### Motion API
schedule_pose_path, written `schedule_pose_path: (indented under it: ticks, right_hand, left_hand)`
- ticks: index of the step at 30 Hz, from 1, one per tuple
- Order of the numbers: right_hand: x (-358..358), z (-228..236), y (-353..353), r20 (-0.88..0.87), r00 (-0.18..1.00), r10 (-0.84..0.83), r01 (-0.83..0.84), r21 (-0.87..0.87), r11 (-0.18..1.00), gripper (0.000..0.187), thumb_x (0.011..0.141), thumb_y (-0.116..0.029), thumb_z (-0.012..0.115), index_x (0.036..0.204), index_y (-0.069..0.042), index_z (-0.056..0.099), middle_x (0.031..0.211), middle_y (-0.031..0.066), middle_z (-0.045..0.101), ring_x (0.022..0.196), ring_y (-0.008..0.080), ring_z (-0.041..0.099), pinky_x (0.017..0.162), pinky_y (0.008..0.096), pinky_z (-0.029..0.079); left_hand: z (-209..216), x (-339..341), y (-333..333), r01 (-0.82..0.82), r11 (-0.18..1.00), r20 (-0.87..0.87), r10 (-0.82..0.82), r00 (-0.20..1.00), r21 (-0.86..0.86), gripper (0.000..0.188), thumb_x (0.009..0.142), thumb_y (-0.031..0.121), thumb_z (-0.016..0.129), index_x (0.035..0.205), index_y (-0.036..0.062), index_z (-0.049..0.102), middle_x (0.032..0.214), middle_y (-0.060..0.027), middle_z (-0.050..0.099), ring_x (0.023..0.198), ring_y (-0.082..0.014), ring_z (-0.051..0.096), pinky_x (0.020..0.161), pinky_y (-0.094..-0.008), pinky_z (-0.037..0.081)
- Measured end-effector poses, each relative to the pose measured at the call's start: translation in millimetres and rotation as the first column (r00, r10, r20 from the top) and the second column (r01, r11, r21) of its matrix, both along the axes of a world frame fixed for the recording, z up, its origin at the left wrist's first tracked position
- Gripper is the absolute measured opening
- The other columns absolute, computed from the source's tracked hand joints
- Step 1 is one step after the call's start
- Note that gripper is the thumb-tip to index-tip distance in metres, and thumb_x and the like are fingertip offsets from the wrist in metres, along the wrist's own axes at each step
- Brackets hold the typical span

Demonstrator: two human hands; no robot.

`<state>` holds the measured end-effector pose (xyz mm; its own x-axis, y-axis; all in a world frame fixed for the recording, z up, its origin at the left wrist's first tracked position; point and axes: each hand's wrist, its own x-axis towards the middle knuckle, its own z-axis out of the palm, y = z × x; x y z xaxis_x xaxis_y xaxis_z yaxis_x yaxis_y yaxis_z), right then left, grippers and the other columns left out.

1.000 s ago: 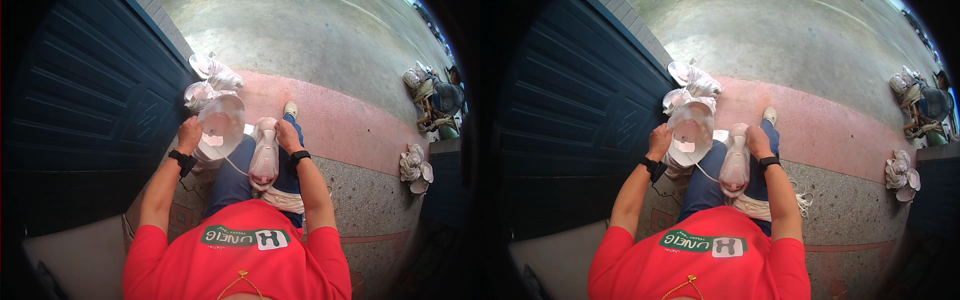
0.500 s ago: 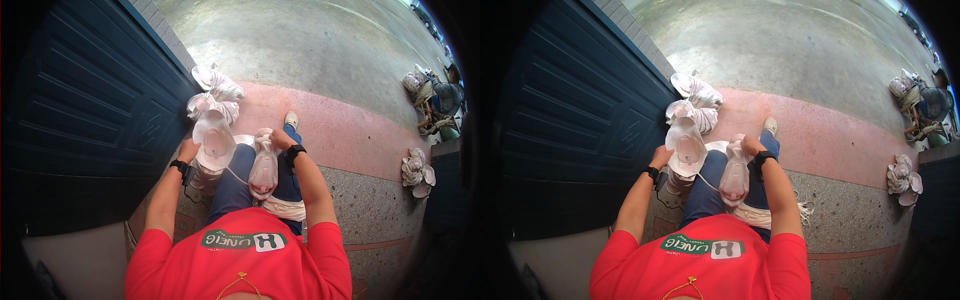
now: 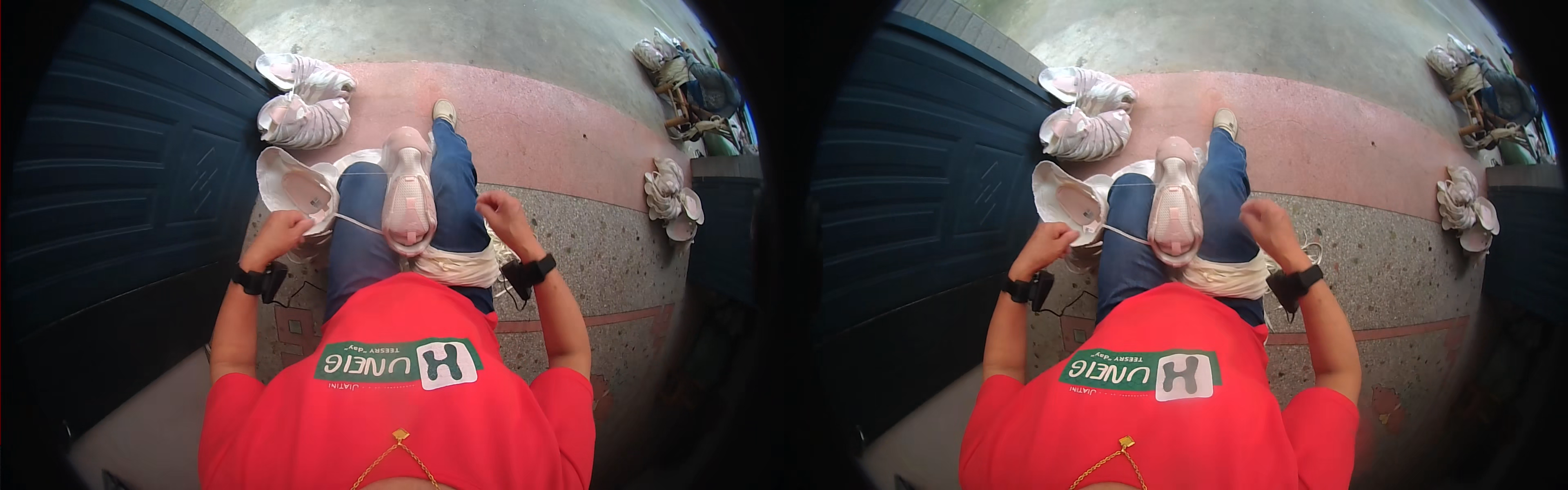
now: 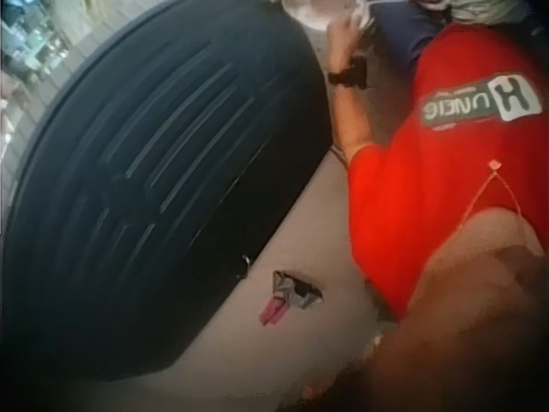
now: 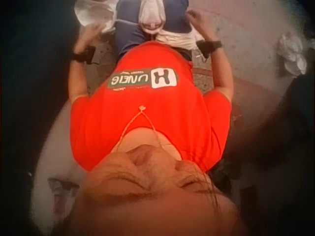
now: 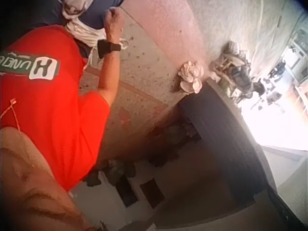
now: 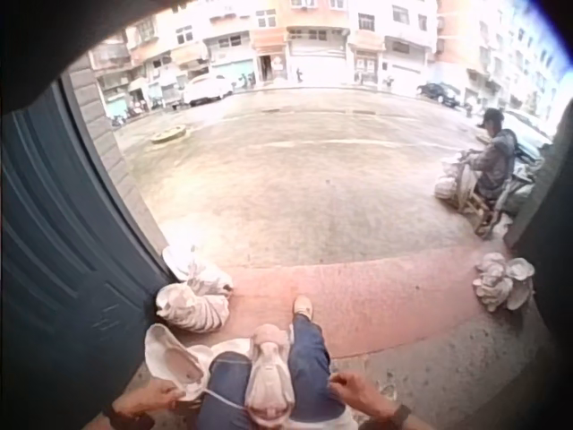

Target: Manually tensioning and securing elastic bands onto a shoe component.

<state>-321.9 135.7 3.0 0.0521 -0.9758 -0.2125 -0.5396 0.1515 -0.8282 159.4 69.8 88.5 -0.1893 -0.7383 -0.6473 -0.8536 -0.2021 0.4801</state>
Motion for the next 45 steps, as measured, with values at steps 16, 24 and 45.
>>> schedule_pose_path:
  ticks: [16, 24, 45]
  right_hand:
    - [59.4, 8.2, 75.7, -0.426, 0.84, 0.336, -0.448, -0.196, 0.872, 0.007, 0.088, -0.015, 0.07, 0.09, -0.009, 0.067, 0.085, 0.0097, 0.062, 0.085, 0.0333, 0.059, 0.075, 0.0452, 0.049]
    - [63.8, 16.6, 77.1, -0.341, 0.88, 0.33, -0.41, -0.197, 0.89, 0.023, 0.09, -0.019, 0.071, 0.109, -0.008, 0.066, 0.092, 0.0117, 0.066, 0.089, 0.0339, 0.061, 0.078, 0.0454, 0.047]
    - [118.3, 84.6, 32.2, 0.075, 0.975, 0.211, -0.2, -0.132, 0.971, 0.023, 0.101, -0.02, 0.066, 0.095, 0.0, 0.073, 0.067, 0.0138, 0.062, 0.058, 0.0171, 0.059, 0.056, 0.0354, 0.046]
  left_hand:
    - [-67.9, -197.6, 55.3, 0.652, 0.643, -0.224, -0.759, 0.611, -0.401, 0.019, 0.09, 0.022, 0.064, 0.093, 0.0052, 0.073, 0.092, -0.0173, 0.071, 0.09, -0.0385, 0.07, 0.077, -0.0508, 0.055]
    - [-88.0, -201.0, 60.1, 0.609, 0.63, -0.208, -0.757, 0.619, -0.482, 0.017, 0.089, 0.022, 0.065, 0.086, 0.0076, 0.073, 0.084, -0.018, 0.072, 0.082, -0.0404, 0.071, 0.074, -0.0514, 0.055]
    - [9.1, -130.3, 37.9, 0.095, 0.907, -0.736, 0.268, 0.622, 0.41, 0.027, 0.107, 0.028, 0.062, 0.103, 0.0046, 0.073, 0.08, 0.0063, 0.064, 0.068, -0.0023, 0.054, 0.058, -0.0207, 0.043]
